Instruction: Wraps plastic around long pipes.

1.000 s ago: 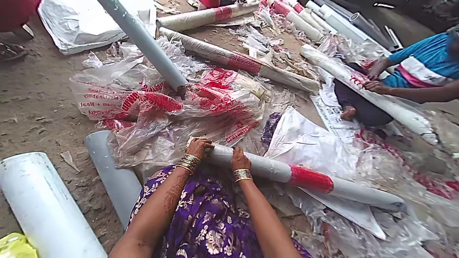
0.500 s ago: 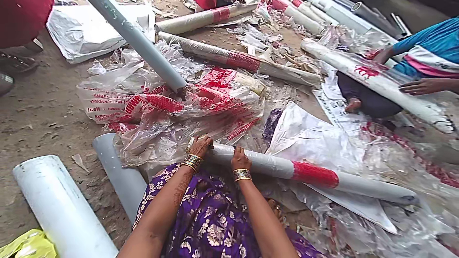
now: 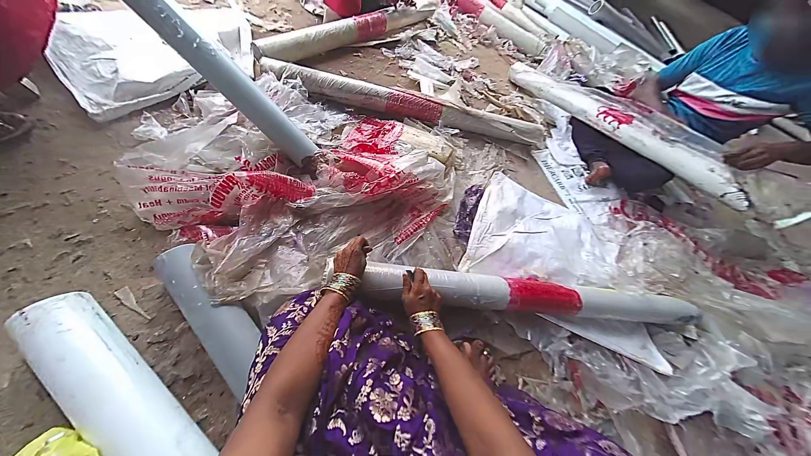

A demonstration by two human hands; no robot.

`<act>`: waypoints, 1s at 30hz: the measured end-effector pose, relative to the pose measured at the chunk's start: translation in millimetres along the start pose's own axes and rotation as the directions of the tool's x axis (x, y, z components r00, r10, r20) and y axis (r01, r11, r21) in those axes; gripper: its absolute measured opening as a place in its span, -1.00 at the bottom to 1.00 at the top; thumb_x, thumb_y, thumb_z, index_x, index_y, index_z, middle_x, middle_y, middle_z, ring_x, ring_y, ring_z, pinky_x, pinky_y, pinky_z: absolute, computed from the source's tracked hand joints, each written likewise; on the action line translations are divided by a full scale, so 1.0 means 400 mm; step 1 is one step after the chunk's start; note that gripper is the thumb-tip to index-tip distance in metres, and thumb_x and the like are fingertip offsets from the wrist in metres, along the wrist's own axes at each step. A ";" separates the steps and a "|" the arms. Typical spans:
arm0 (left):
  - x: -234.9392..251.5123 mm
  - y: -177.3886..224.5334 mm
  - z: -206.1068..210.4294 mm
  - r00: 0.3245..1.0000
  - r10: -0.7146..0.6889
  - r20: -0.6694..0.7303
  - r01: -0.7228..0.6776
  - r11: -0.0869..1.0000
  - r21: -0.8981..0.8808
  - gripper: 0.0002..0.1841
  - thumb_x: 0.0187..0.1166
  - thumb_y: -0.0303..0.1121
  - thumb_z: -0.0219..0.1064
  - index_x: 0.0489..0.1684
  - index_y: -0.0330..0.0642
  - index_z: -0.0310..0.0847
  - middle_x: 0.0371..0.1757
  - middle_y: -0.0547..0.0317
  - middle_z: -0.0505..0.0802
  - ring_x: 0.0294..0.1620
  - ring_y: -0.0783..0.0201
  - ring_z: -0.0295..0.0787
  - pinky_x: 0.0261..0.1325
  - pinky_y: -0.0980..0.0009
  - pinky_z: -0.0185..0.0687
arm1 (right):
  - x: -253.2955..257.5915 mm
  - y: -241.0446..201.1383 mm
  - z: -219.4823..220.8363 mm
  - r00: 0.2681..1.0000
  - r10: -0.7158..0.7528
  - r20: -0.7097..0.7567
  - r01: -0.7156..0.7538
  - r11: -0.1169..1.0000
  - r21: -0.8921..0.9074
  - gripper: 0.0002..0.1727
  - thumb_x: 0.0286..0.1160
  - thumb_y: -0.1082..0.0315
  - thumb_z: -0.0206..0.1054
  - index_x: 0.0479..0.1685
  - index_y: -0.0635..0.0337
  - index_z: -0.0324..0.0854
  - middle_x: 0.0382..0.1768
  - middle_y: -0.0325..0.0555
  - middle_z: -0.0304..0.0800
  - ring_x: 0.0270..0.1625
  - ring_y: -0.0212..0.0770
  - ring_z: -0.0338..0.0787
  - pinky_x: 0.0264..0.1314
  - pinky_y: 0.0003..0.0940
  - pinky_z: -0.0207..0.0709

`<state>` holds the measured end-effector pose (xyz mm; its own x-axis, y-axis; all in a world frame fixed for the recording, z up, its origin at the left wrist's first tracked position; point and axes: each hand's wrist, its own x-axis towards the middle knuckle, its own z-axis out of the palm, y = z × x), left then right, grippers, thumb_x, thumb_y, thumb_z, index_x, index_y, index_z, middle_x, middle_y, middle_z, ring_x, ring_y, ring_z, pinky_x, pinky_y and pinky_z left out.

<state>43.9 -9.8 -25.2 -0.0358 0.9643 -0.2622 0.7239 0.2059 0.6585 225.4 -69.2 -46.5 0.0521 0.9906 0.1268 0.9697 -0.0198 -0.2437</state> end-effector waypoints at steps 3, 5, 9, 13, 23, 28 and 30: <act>0.006 -0.009 -0.002 0.999 0.041 -0.005 -0.042 0.996 -0.076 -0.64 0.85 -0.34 0.04 0.33 -0.40 0.62 0.22 -0.31 0.83 0.32 -0.24 0.77 0.45 -0.22 0.49 | 0.035 0.004 -0.072 0.967 0.042 0.253 -0.046 0.999 0.009 -0.27 0.64 -0.13 0.29 0.50 0.36 0.53 0.16 0.28 0.85 0.00 0.28 0.92 0.02 0.26 0.68; 0.012 -0.026 0.002 0.996 0.091 0.005 -0.090 0.988 -0.129 -0.64 0.83 -0.36 0.05 0.31 -0.44 0.62 0.15 -0.33 0.85 0.24 -0.23 0.80 0.43 -0.19 0.51 | 0.053 0.013 -0.100 0.939 0.037 0.342 -0.045 0.999 0.016 -0.26 0.58 -0.09 0.37 0.56 0.32 0.50 0.23 0.26 0.83 0.16 0.28 0.88 0.16 0.29 0.63; 0.017 -0.033 0.001 0.990 0.142 0.017 -0.134 0.961 -0.244 -0.65 0.81 -0.37 0.10 0.26 -0.48 0.64 0.02 -0.31 0.86 0.09 -0.19 0.83 0.32 -0.13 0.58 | 0.087 0.045 -0.109 0.913 -0.060 0.403 0.021 0.995 0.100 -0.55 0.57 0.12 0.42 0.24 0.29 0.75 0.27 0.26 0.75 0.22 0.23 0.81 0.24 0.20 0.63; 0.022 -0.030 -0.014 0.986 0.133 0.105 -0.097 0.951 -0.294 -0.66 0.82 -0.36 0.12 0.25 -0.47 0.64 0.00 -0.28 0.85 0.05 -0.13 0.82 0.30 -0.06 0.60 | 0.088 0.045 -0.093 0.910 -0.104 0.401 0.051 0.989 0.141 -0.71 0.62 0.33 0.34 0.11 0.32 0.80 0.52 0.16 0.64 0.29 0.20 0.82 0.31 0.16 0.63; 0.012 -0.039 0.010 0.908 0.393 -0.145 -0.410 0.904 -0.119 0.03 0.23 0.18 0.60 0.73 -0.25 0.36 0.67 -0.26 0.55 0.74 -0.30 0.35 0.72 -0.47 -0.11 | 0.193 0.000 -0.135 0.760 0.041 0.649 -0.012 0.999 -0.049 -0.61 0.83 0.25 0.12 0.26 0.42 0.63 0.24 0.38 0.75 0.41 0.27 0.71 0.48 0.20 0.46; 0.006 -0.001 0.034 0.838 0.292 0.461 -0.371 0.924 0.090 -0.51 0.75 0.01 0.26 0.54 0.00 0.65 0.52 -0.05 0.76 0.60 -0.14 0.60 0.71 -0.26 0.18 | 0.233 0.014 -0.172 0.634 -0.066 0.771 0.035 0.998 0.057 -0.65 0.80 0.29 0.17 0.10 0.48 0.67 0.10 0.26 0.83 0.24 0.08 0.79 0.46 0.05 0.45; 0.001 0.012 0.024 0.846 0.239 0.477 -0.317 0.944 0.089 -0.55 0.86 -0.06 0.10 0.44 -0.12 0.70 0.39 -0.25 0.80 0.50 -0.29 0.66 0.56 -0.31 0.36 | 0.229 0.044 -0.181 0.701 -0.069 0.710 -0.071 0.983 0.166 -0.68 0.71 0.31 0.30 0.05 0.49 0.70 0.01 0.23 0.83 0.08 0.00 0.78 0.32 -0.01 0.50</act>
<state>54.0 -9.9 -28.8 0.4710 0.7857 -0.4010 0.7565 -0.1260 0.6418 264.4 11.4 30.5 -0.2003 0.7922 -0.5765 0.9102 -0.0673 -0.4087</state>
